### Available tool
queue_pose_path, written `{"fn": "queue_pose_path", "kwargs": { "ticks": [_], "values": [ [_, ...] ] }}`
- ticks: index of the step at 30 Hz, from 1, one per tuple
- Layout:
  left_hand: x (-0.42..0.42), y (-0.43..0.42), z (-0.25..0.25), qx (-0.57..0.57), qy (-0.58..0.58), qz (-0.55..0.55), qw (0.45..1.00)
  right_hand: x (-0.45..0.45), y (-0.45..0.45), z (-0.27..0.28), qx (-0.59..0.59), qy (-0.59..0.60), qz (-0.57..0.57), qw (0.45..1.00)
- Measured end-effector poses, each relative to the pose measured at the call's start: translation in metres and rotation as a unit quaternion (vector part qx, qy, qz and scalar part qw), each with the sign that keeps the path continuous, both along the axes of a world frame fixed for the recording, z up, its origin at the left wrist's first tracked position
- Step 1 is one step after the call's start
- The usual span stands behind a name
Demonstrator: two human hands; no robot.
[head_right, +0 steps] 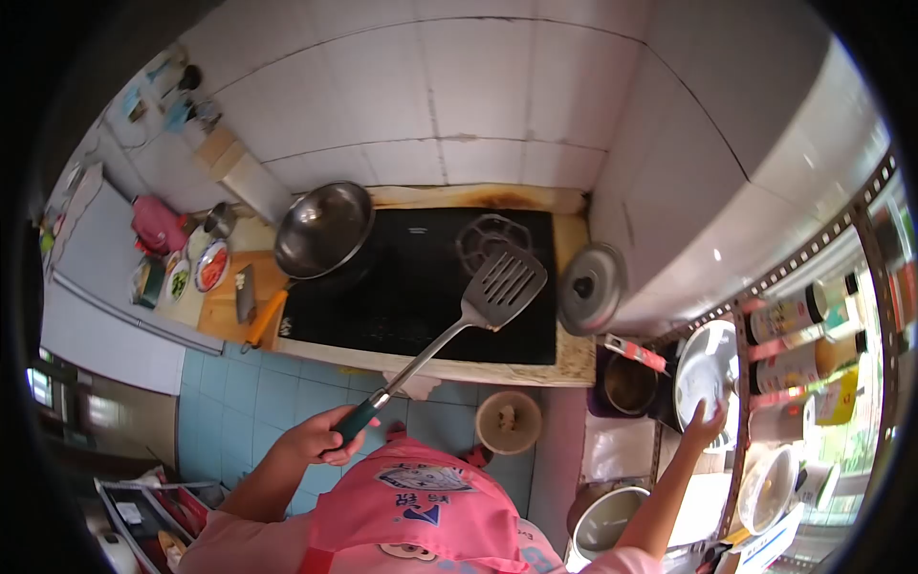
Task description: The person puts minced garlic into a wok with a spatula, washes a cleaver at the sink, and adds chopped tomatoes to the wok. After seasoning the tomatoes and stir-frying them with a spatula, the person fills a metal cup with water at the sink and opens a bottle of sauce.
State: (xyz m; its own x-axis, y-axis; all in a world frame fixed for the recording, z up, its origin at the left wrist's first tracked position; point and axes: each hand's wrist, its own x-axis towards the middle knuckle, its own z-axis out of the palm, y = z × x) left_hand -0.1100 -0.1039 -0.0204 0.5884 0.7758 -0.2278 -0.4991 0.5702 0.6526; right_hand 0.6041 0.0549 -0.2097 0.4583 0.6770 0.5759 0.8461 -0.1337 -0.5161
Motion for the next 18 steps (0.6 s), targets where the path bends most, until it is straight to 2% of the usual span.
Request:
{"fn": "queue_pose_path", "kwargs": {
  "ticks": [1, 2, 3, 4, 5, 6, 8, 9, 10, 11, 12, 13, 15, 17, 18],
  "values": [
    [-0.008, -0.001, -0.003, 0.022, -0.006, 0.016, 1.0, -0.039, -0.014, 0.001, -0.069, 0.146, 0.002, 0.987],
    [-0.014, -0.003, -0.007, 0.033, -0.002, 0.029, 0.999, -0.058, -0.028, -0.021, -0.1, 0.023, 0.067, 0.992],
    [-0.02, -0.01, -0.008, 0.032, -0.005, 0.038, 0.999, -0.119, -0.05, -0.004, -0.084, 0.31, 0.159, 0.934],
    [-0.027, -0.011, -0.012, 0.039, 0.01, 0.058, 0.998, -0.198, -0.064, 0.024, -0.088, 0.392, 0.192, 0.895],
    [-0.034, -0.011, -0.016, 0.049, 0.024, 0.078, 0.995, -0.258, -0.073, 0.044, -0.172, 0.456, 0.21, 0.847],
    [-0.042, -0.016, -0.015, 0.036, 0.012, 0.096, 0.995, -0.313, -0.085, 0.043, -0.2, 0.44, 0.286, 0.827],
    [-0.055, -0.017, -0.016, 0.047, 0.038, 0.13, 0.99, -0.435, -0.096, 0.1, -0.271, 0.51, 0.425, 0.698],
    [-0.061, -0.021, -0.013, 0.05, 0.068, 0.156, 0.984, -0.482, -0.103, 0.112, -0.306, 0.526, 0.459, 0.647],
    [-0.07, -0.021, -0.021, 0.067, 0.068, 0.177, 0.98, -0.526, -0.104, 0.114, -0.325, 0.554, 0.513, 0.569],
    [-0.078, -0.02, -0.025, 0.074, 0.065, 0.176, 0.979, -0.569, -0.101, 0.113, -0.343, 0.534, 0.562, 0.531],
    [-0.088, -0.024, -0.025, 0.106, 0.129, 0.199, 0.966, -0.61, -0.105, 0.122, -0.352, 0.532, 0.586, 0.499],
    [-0.098, -0.026, -0.026, 0.139, 0.193, 0.22, 0.946, -0.649, -0.11, 0.124, -0.315, 0.492, 0.621, 0.522],
    [-0.124, -0.028, -0.041, 0.164, 0.258, 0.204, 0.93, -0.705, -0.122, 0.155, -0.403, 0.575, 0.553, 0.449],
    [-0.153, -0.028, -0.038, 0.23, 0.32, 0.184, 0.9, -0.737, -0.126, 0.16, -0.388, 0.593, 0.54, 0.455],
    [-0.174, -0.032, -0.031, 0.22, 0.339, 0.118, 0.907, -0.752, -0.128, 0.159, -0.359, 0.606, 0.542, 0.458]
  ]
}}
